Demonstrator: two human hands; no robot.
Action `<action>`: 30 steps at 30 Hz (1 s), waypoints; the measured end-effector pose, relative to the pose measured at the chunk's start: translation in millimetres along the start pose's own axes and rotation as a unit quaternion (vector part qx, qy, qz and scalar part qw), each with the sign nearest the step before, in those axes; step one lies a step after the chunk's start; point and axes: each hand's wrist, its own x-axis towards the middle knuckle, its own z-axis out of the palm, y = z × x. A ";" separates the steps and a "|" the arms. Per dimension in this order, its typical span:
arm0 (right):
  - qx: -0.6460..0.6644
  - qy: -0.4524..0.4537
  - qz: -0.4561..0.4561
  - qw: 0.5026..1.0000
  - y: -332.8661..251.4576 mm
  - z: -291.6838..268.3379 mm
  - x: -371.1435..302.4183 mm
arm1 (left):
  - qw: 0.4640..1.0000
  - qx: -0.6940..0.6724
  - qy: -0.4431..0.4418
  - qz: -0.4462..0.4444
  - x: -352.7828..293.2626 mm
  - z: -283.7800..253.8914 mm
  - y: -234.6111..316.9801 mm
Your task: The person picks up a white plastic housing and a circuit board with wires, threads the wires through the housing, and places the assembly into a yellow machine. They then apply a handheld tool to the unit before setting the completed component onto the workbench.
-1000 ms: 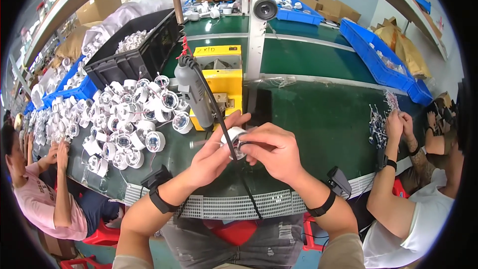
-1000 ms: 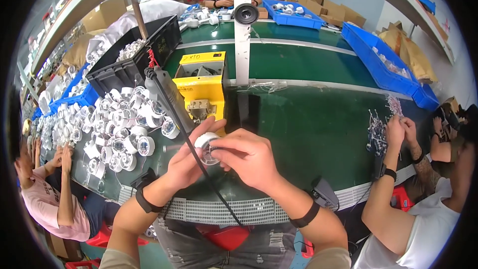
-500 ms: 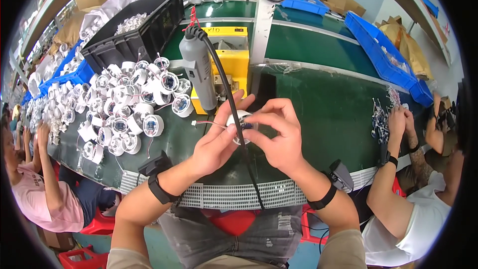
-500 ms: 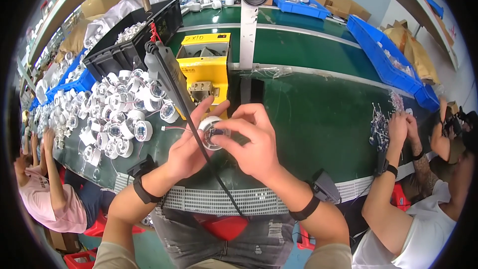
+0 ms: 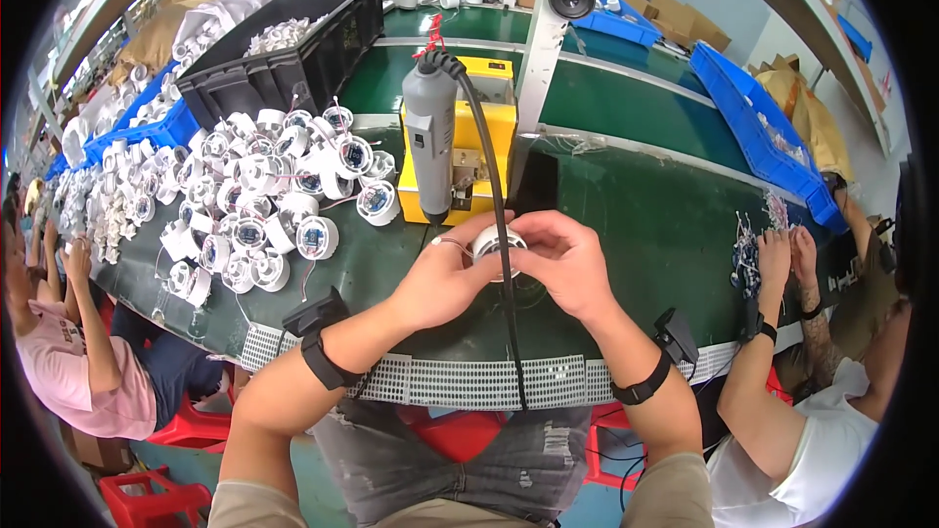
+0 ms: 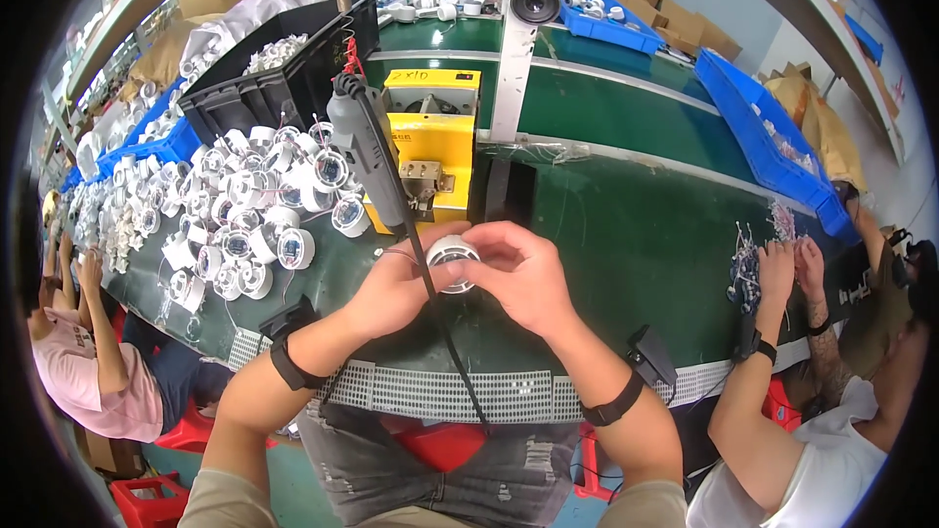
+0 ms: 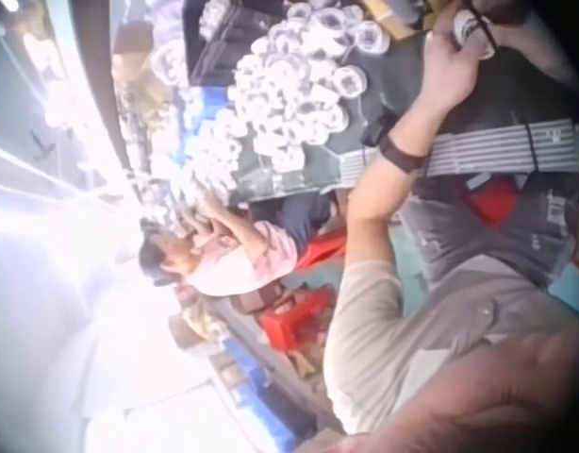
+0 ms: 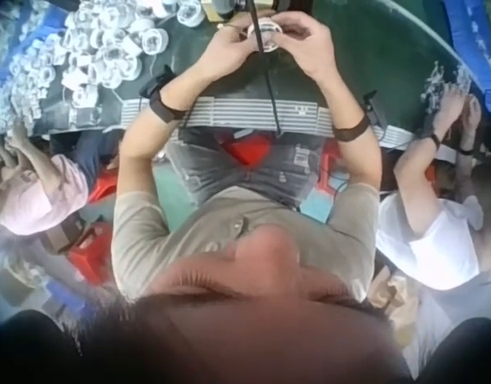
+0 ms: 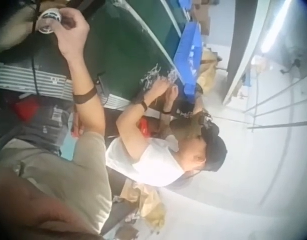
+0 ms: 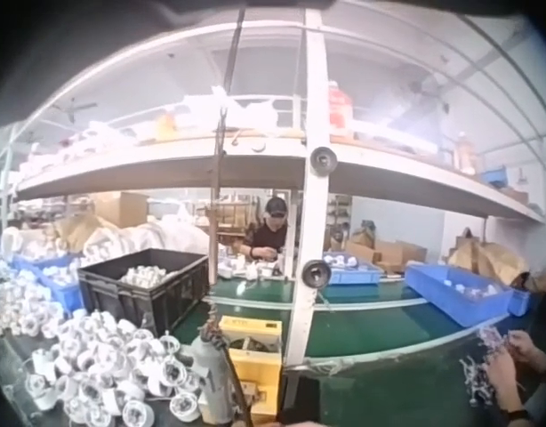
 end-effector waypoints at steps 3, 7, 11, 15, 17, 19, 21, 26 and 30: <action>0.003 -0.011 0.013 1.000 5.3 -2.6 1.3 | 1.000 0.015 0.015 0.006 0.7 -1.1 2.5; -0.003 -0.022 0.005 1.000 8.8 -4.0 3.3 | 0.998 0.022 0.042 0.034 0.6 1.0 -10.9; -0.019 -0.012 0.002 1.000 8.9 -3.4 2.4 | 0.998 0.032 0.023 0.046 0.1 0.3 -17.4; -0.072 0.007 0.008 0.997 11.9 -1.6 2.9 | 1.000 -0.016 0.015 0.003 5.1 -1.1 -26.4; -0.112 0.018 0.010 0.994 12.1 -1.3 4.2 | 0.999 -0.046 0.013 -0.017 6.6 -1.4 -27.9; -0.218 0.023 -0.044 0.975 11.0 -2.0 4.7 | 0.986 -0.136 0.014 -0.093 5.8 -0.4 -17.6; -0.215 0.032 -0.046 0.975 12.2 -3.7 5.8 | 0.984 -0.140 0.001 -0.108 10.1 -6.0 -19.8; -0.182 0.093 -0.092 0.974 2.6 -2.2 19.3 | 0.975 -0.163 -0.001 -0.150 15.9 -7.9 -19.0; -0.296 0.048 -0.226 0.927 -37.6 41.7 42.5 | 0.967 -0.184 0.019 -0.173 16.2 -10.7 -19.1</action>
